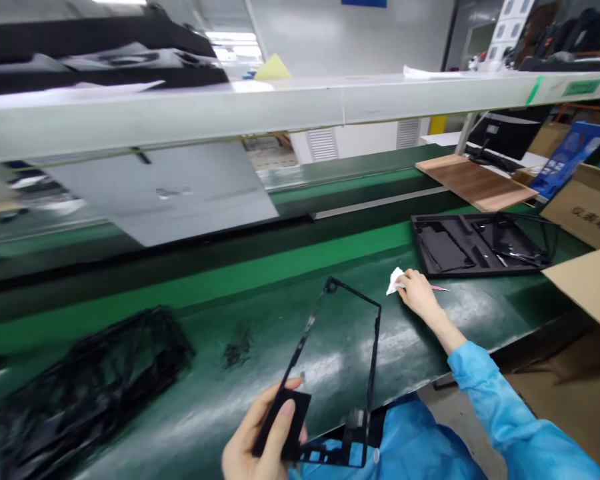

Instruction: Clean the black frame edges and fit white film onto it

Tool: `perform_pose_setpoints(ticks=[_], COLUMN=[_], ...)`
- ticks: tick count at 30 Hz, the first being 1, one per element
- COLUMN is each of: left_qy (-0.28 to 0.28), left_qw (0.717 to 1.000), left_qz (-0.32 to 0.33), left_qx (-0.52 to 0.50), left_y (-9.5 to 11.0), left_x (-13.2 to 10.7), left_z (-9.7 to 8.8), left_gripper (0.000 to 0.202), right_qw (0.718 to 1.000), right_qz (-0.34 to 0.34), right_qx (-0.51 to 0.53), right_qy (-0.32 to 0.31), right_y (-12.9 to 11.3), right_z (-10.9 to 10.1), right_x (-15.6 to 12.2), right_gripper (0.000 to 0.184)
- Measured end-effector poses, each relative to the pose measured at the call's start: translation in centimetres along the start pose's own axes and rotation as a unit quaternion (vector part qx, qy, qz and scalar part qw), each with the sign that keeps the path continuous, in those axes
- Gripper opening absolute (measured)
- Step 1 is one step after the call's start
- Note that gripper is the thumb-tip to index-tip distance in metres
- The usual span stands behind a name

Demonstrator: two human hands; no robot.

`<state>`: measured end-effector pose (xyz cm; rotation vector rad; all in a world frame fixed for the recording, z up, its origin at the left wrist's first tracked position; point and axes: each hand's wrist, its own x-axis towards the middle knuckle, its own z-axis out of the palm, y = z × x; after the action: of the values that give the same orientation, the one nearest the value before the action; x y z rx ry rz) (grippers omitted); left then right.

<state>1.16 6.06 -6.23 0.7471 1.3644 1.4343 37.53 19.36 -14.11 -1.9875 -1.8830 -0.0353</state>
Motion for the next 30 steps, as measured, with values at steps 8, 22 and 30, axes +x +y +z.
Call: perform_pose_setpoints(ticks=[8, 22, 30], left_qy=[-0.18, -0.316, -0.313], left_qw=[0.982, 0.942, 0.947], left_qz=[0.022, -0.116, -0.069], left_qx=[0.045, -0.006, 0.035], left_y=[0.1, 5.1, 5.2], left_x=[0.7, -0.7, -0.8], left_z=[-2.2, -2.4, -1.7], left_gripper=[0.052, 0.046, 0.039], right_qw=[0.95, 0.834, 0.846], right_qz=[-0.023, -0.435, -0.395], right_qx=[0.224, 0.31, 0.328], right_qy=[0.215, -0.138, -0.143], right_y=[-5.0, -18.6, -18.8], right_z=[-3.8, -13.9, -14.0], right_x=[-0.6, -4.1, -4.3], right_gripper=[0.024, 0.022, 0.008])
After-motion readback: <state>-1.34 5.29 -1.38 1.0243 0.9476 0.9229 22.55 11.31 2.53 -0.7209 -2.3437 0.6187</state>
